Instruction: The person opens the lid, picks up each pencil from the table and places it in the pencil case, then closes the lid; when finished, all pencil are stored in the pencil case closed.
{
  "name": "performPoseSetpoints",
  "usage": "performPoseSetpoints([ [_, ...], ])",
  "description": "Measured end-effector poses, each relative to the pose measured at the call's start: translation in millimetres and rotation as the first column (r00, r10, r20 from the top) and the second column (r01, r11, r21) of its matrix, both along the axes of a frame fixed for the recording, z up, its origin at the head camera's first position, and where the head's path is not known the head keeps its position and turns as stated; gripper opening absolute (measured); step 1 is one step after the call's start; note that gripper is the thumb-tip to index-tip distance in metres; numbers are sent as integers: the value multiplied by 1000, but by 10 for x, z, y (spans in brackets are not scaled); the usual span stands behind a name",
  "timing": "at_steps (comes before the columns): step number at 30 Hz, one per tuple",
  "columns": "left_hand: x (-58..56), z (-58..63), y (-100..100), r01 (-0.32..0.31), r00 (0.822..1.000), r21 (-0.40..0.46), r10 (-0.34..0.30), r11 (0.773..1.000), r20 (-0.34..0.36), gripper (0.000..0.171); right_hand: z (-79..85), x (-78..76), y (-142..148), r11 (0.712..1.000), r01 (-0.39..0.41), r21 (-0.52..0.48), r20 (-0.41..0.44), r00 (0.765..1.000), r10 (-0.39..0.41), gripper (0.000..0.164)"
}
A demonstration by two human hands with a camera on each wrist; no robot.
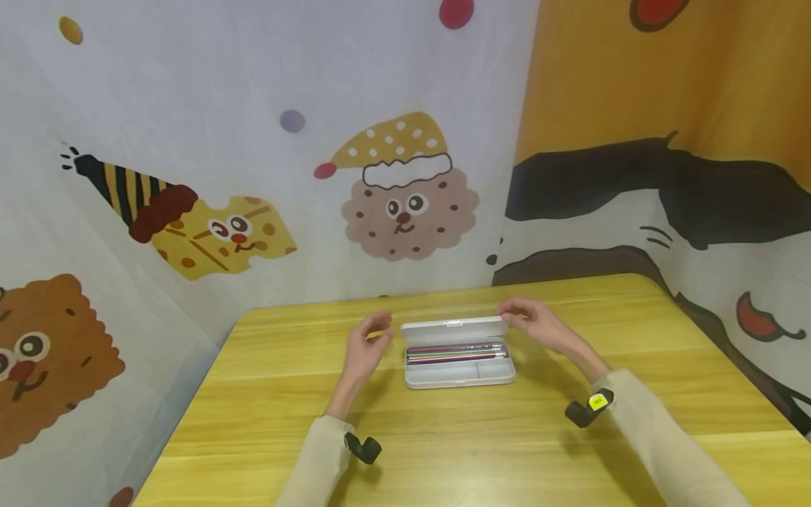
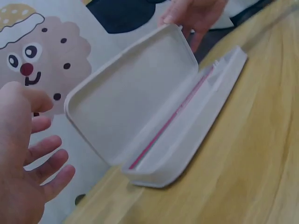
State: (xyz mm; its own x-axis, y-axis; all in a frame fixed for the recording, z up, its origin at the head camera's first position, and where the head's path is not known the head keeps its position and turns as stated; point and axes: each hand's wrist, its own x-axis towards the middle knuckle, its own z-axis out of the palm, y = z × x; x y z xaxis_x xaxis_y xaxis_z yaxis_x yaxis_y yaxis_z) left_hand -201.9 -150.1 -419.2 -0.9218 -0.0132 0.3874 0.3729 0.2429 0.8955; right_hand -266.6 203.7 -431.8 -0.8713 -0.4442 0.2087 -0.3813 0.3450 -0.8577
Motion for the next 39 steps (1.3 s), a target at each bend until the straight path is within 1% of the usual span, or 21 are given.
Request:
performPoseSetpoints([
  [2,-27,15,10,61,998,7,-61,998,-1,31,-3,13,8,1000,-4,5,-10,1000,5,27],
  [4,-49,21,27,106,994,7,-106,994,-2,33,-8,25,14,1000,-4,6,-17,1000,4,25],
  [6,-66,19,46,140,990,8,-140,990,-7,32,-15,34,19,1000,-8,12,-34,999,9,23],
  [10,-87,8,85,180,984,17,-180,983,-11,29,-37,43,22,1000,-19,10,-66,998,20,18],
  [15,-95,-11,116,199,980,26,-199,980,-1,26,-56,56,23,999,-48,-4,-91,995,47,17],
  [22,-77,-25,148,201,979,13,-202,979,20,21,-83,83,21,997,-74,-6,-128,989,72,14],
  [27,-69,-42,147,223,974,7,-223,975,34,19,-106,89,27,996,-93,-15,-150,985,90,14],
  [30,-76,-72,140,237,971,-11,-236,971,40,15,-122,95,35,995,-98,-9,-155,983,95,14],
  [33,-72,-93,137,246,969,-29,-245,969,38,13,-131,106,39,994,-106,-11,-158,982,103,15],
  [35,-64,-106,139,252,968,-36,-251,967,24,13,-135,116,40,994,-111,-10,-169,980,108,15],
  [39,-35,-115,128,276,961,-54,-276,960,7,13,-151,135,39,990,-142,-10,-196,971,137,16],
])
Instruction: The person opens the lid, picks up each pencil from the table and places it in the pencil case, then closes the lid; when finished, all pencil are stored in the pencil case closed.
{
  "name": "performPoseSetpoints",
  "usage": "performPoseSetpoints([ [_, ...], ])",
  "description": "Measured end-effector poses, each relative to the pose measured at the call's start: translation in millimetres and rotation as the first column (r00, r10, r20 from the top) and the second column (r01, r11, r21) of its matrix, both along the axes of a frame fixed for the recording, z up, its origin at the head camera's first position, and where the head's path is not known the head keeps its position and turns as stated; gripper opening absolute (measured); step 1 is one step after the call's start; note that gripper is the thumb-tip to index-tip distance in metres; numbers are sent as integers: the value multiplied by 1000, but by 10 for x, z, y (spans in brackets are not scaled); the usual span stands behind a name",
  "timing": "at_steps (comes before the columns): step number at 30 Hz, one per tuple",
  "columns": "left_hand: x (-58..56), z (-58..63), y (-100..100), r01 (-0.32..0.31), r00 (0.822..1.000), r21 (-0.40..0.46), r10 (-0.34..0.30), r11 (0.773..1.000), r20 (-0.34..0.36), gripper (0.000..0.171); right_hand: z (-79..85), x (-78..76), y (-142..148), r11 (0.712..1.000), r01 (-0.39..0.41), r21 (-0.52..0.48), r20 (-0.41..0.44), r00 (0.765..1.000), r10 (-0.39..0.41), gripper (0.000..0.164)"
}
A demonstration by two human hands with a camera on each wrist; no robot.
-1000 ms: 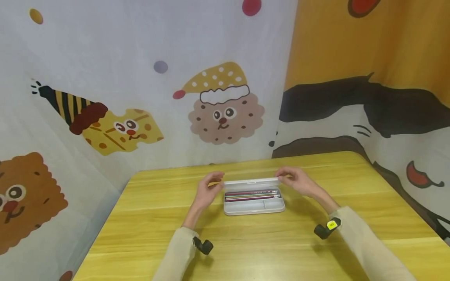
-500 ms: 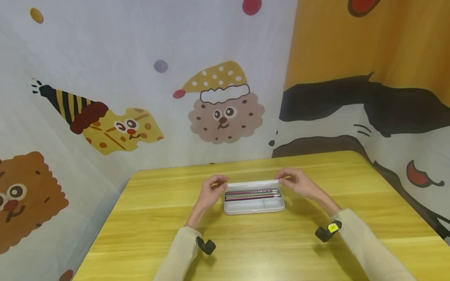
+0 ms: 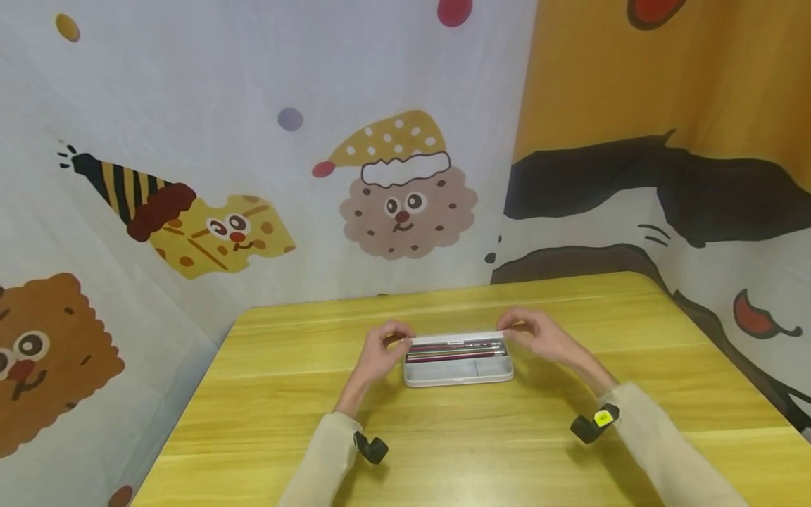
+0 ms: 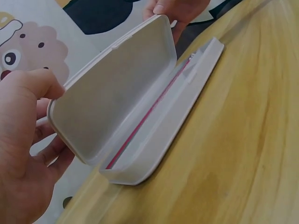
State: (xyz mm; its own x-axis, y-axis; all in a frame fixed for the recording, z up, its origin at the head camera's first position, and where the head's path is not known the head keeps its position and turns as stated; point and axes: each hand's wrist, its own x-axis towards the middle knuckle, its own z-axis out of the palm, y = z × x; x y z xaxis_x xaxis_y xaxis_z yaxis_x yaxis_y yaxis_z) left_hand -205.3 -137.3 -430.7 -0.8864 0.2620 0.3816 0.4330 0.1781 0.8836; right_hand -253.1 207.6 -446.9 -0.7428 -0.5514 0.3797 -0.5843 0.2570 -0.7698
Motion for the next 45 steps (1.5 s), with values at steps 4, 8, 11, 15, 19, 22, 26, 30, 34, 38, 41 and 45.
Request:
performPoseSetpoints([
  [4,28,-17,-12,14,1000,-30,-15,999,-17,12,-12,34,3,1000,-4,19,-7,1000,5,17],
  [8,56,-39,-20,20,999,-59,-21,998,-26,13,-29,76,6,999,9,32,-22,1000,-9,19],
  [11,59,-82,-25,28,998,-78,-33,997,-58,14,-48,100,-5,999,14,42,-84,996,-10,20],
  [15,-11,-248,-40,13,993,-101,-24,995,-112,16,-66,125,-25,997,38,68,-166,986,-26,22],
  [19,-63,-386,-60,-20,989,-137,-1,990,-150,21,-96,139,-40,995,53,84,-192,981,-36,26],
  [22,-56,-425,-79,-28,985,-167,-1,986,-170,24,-131,141,-41,994,55,92,-208,977,-35,30],
  [26,-29,-449,-96,-26,981,-215,-16,976,-191,25,-172,158,-43,993,56,108,-228,973,-30,33],
  [30,7,-445,-93,-42,979,-281,-17,959,-205,25,-205,192,-48,989,76,127,-236,971,-44,34],
  [34,48,-441,-89,-58,979,-329,-11,943,-205,25,-241,221,-56,986,93,136,-244,968,-58,34],
  [38,72,-452,-88,-67,980,-369,-9,927,-201,25,-271,238,-67,985,104,141,-273,960,-62,35],
  [41,83,-469,-89,-77,979,-401,-6,913,-202,25,-278,249,-75,983,112,144,-294,953,-66,35],
  [45,91,-489,-90,-83,974,-416,-14,905,-225,24,-277,266,-85,983,117,144,-304,950,-69,34],
])
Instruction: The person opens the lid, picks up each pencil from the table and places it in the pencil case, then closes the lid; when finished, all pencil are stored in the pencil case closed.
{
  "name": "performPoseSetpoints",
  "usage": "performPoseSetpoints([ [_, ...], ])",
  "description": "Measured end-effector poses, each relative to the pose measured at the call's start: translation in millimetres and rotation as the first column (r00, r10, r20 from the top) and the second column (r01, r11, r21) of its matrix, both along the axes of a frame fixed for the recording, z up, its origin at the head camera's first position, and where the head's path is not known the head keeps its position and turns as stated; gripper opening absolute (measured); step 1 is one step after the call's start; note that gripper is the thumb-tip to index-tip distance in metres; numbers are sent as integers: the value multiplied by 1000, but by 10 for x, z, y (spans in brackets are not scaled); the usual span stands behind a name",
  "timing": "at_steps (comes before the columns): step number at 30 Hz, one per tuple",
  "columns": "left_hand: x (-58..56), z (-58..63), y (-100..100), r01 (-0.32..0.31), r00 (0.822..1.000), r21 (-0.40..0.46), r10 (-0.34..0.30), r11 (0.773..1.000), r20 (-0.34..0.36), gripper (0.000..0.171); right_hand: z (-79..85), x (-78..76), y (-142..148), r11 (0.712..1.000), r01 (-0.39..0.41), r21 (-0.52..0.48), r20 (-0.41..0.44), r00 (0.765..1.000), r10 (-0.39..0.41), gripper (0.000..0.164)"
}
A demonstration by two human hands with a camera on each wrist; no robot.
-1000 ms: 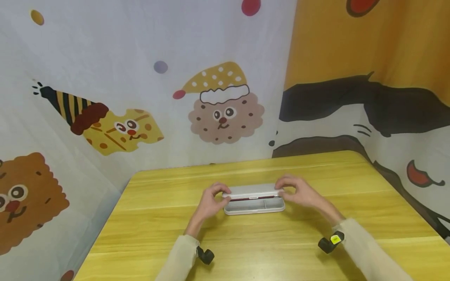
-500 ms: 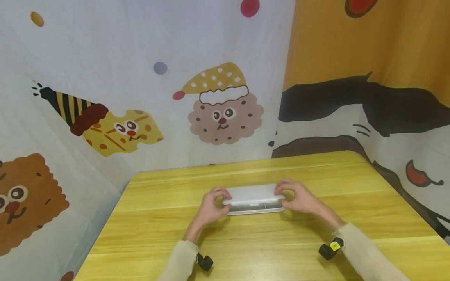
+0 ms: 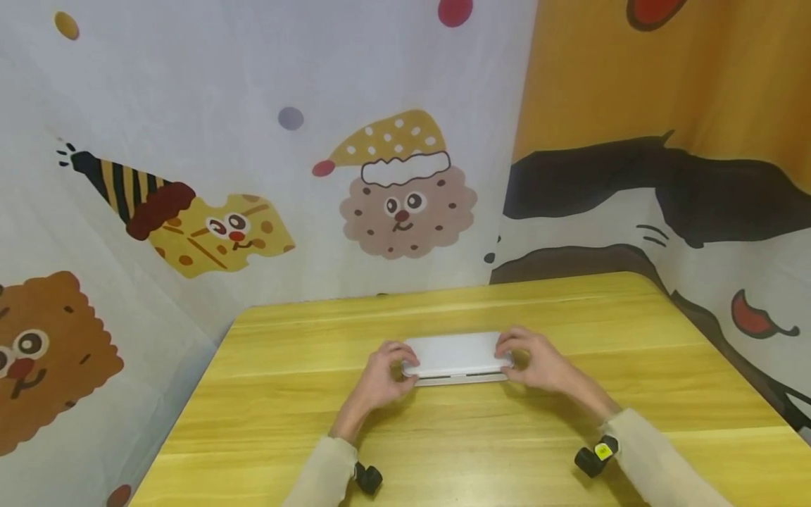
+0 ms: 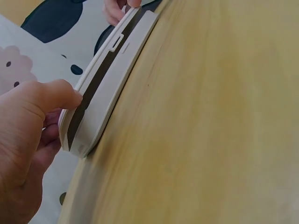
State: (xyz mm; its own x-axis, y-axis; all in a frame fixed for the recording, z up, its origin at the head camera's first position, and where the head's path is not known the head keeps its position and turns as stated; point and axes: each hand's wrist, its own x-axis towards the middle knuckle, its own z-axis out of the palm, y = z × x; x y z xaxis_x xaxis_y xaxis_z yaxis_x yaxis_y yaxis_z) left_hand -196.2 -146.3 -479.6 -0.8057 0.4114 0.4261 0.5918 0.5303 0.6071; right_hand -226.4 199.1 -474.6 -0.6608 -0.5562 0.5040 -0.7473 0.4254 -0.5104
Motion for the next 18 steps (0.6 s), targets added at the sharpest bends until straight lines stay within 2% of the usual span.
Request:
performPoseSetpoints([
  [7,-4,-33,5,8,999,-25,-9,1000,-47,23,-31,10,0,1000,9,13,-27,1000,-9,34],
  [14,-3,-54,7,-6,999,-30,5,1000,-32,22,-61,18,-5,1000,3,0,-77,997,-3,34],
  [18,-6,-83,4,0,999,-23,-1,1000,-51,22,-86,19,1,1000,3,-8,-89,996,-4,33],
])
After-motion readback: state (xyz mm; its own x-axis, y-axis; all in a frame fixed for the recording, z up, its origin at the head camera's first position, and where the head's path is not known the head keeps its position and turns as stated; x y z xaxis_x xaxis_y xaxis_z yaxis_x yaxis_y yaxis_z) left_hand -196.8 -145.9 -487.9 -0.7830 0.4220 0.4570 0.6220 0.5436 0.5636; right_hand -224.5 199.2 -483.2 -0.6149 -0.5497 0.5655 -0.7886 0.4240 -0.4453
